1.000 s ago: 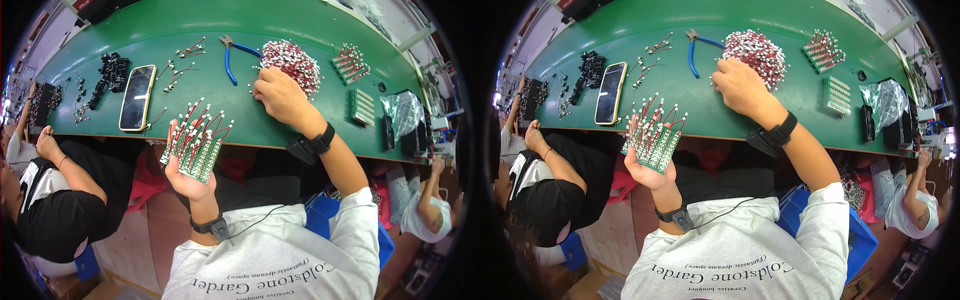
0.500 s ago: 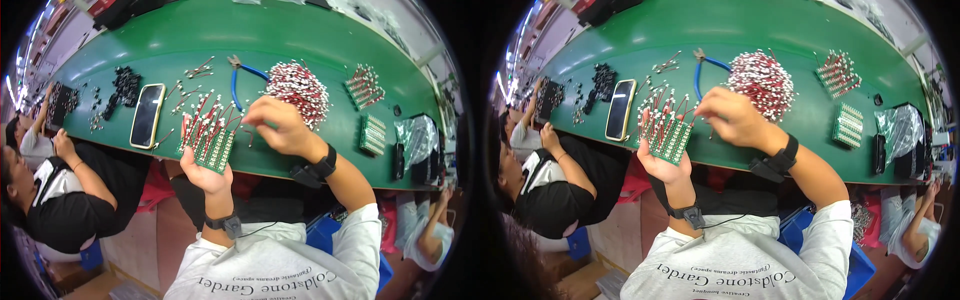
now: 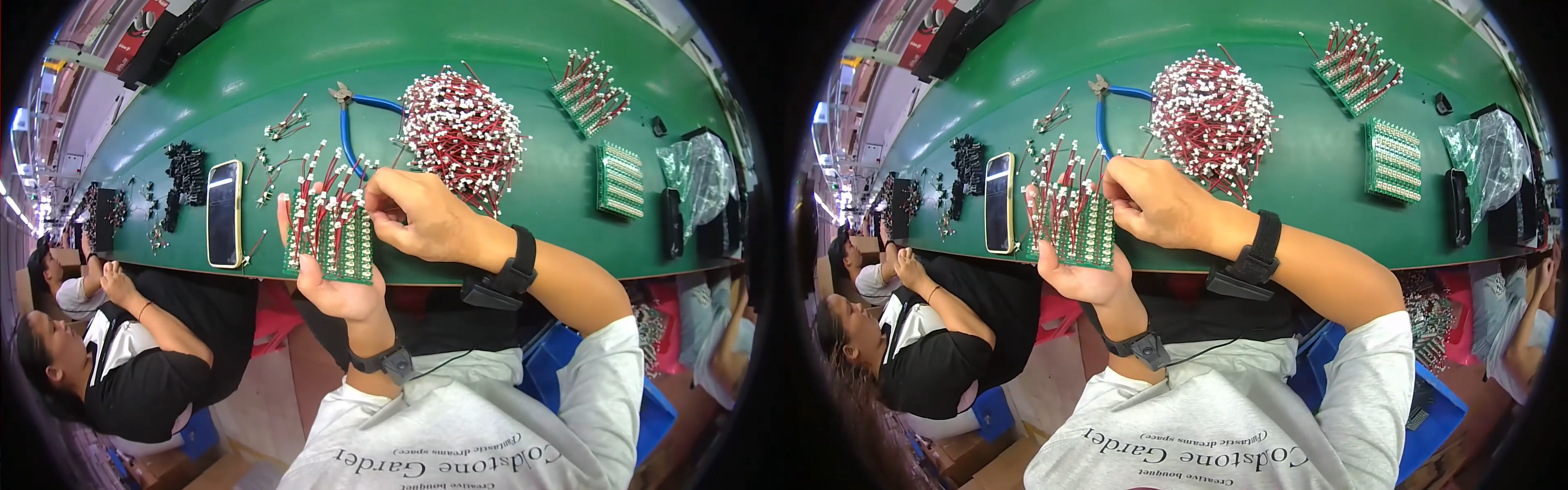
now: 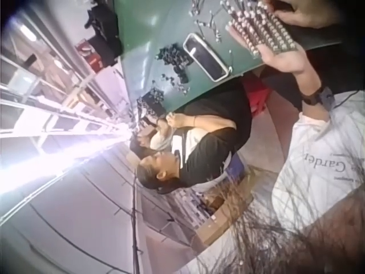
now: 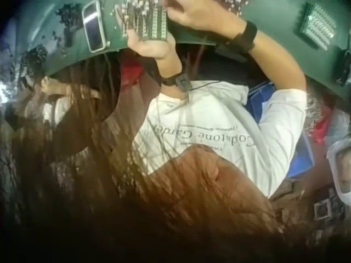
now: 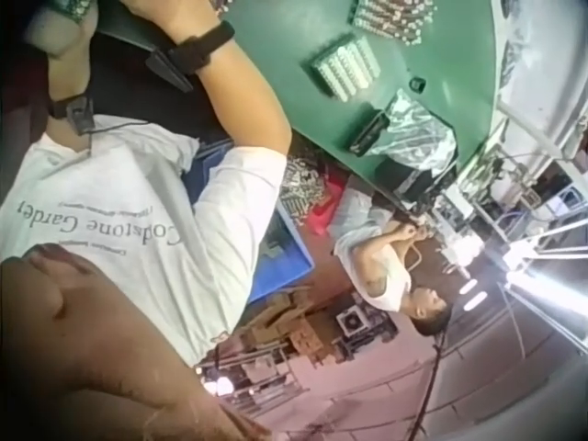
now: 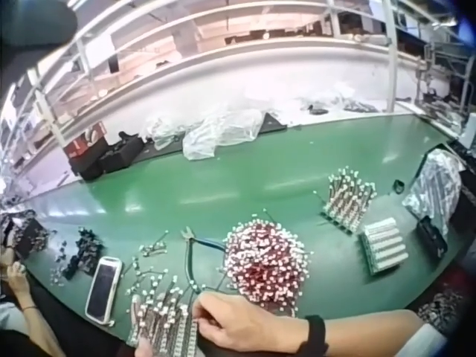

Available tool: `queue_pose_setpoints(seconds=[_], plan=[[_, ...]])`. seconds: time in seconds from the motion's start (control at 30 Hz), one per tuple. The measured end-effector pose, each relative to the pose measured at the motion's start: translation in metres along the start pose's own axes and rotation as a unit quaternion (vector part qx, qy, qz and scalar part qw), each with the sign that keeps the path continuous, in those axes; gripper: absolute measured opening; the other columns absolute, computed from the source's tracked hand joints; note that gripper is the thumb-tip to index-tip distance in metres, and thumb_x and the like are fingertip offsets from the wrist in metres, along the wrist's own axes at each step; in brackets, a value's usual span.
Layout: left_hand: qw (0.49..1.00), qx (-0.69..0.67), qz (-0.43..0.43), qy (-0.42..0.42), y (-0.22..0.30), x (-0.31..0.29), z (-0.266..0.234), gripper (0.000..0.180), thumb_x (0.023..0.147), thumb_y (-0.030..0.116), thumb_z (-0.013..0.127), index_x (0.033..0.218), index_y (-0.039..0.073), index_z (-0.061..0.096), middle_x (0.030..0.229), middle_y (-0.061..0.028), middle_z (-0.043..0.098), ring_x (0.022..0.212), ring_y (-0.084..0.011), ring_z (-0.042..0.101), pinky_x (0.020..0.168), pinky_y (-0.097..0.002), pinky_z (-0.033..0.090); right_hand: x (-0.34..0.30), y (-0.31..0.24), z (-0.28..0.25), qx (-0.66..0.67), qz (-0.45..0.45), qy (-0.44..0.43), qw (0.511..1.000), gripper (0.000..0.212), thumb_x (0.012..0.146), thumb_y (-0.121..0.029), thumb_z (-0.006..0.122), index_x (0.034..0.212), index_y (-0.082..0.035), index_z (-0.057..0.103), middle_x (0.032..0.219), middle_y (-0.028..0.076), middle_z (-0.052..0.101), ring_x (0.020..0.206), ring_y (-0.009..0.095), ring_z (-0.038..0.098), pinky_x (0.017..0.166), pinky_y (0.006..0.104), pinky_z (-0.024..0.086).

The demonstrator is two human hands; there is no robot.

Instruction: The person picks up a circuit board and populates it by inserting small LED components with attached wires one by one. After filling the board, they set it aside and begin picking up more LED components from a pile on the table.

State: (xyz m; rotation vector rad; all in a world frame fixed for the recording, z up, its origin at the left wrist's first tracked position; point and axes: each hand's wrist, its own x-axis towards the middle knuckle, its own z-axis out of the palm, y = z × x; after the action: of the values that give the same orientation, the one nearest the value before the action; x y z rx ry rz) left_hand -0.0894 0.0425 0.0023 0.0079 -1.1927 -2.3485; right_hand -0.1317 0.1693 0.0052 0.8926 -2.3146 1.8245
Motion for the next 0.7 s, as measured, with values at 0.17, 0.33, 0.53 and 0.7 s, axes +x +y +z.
queue_pose_setpoints(seconds=[0.17, 0.33, 0.53, 0.7], plan=[[0.998, 0.042, 0.031, -0.02, 0.0, -0.001, -0.001, 0.075, 0.089, 0.036, 0.039, 0.149, -0.005, 0.025, 0.135, -0.0257, 0.051, 0.12, -0.0343, 0.056, 0.104, -0.0462, 0.044, -0.002, -0.003, 0.009, -0.104, -0.077, 0.017, 0.991, 0.024, 0.076, 0.0, 0.066, 0.093, 0.001, 0.049, 0.084, 0.016, 0.058, 0.079, 0.037, 0.061, 0.068, 0.0432, 0.051], [0.996, 0.068, 0.041, -0.035, 0.004, -0.002, -0.001, 0.076, 0.087, 0.036, 0.044, 0.149, -0.006, 0.027, 0.133, -0.0262, 0.053, 0.117, -0.0336, 0.058, 0.102, -0.0442, 0.046, -0.003, -0.006, 0.01, -0.174, -0.109, -0.004, 0.979, 0.026, 0.075, -0.003, 0.066, 0.094, 0.002, 0.049, 0.087, 0.016, 0.057, 0.084, 0.037, 0.062, 0.072, 0.0434, 0.052], [0.996, 0.068, 0.036, -0.038, 0.008, -0.005, -0.007, 0.077, 0.086, 0.033, 0.048, 0.148, -0.007, 0.027, 0.131, -0.026, 0.054, 0.116, -0.0325, 0.06, 0.101, -0.043, 0.047, -0.002, -0.005, 0.011, -0.182, -0.155, -0.027, 0.971, 0.025, 0.076, -0.001, 0.062, 0.097, 0.002, 0.05, 0.086, 0.016, 0.058, 0.084, 0.036, 0.062, 0.073, 0.0426, 0.052], [0.996, 0.071, 0.035, -0.039, 0.013, -0.007, -0.006, 0.078, 0.085, 0.033, 0.049, 0.148, -0.008, 0.027, 0.131, -0.0264, 0.054, 0.117, -0.0331, 0.059, 0.102, -0.0429, 0.047, -0.003, -0.007, 0.01, -0.192, -0.141, -0.029, 0.971, 0.025, 0.075, 0.004, 0.06, 0.098, 0.003, 0.05, 0.086, 0.016, 0.058, 0.084, 0.037, 0.062, 0.073, 0.0433, 0.052]])
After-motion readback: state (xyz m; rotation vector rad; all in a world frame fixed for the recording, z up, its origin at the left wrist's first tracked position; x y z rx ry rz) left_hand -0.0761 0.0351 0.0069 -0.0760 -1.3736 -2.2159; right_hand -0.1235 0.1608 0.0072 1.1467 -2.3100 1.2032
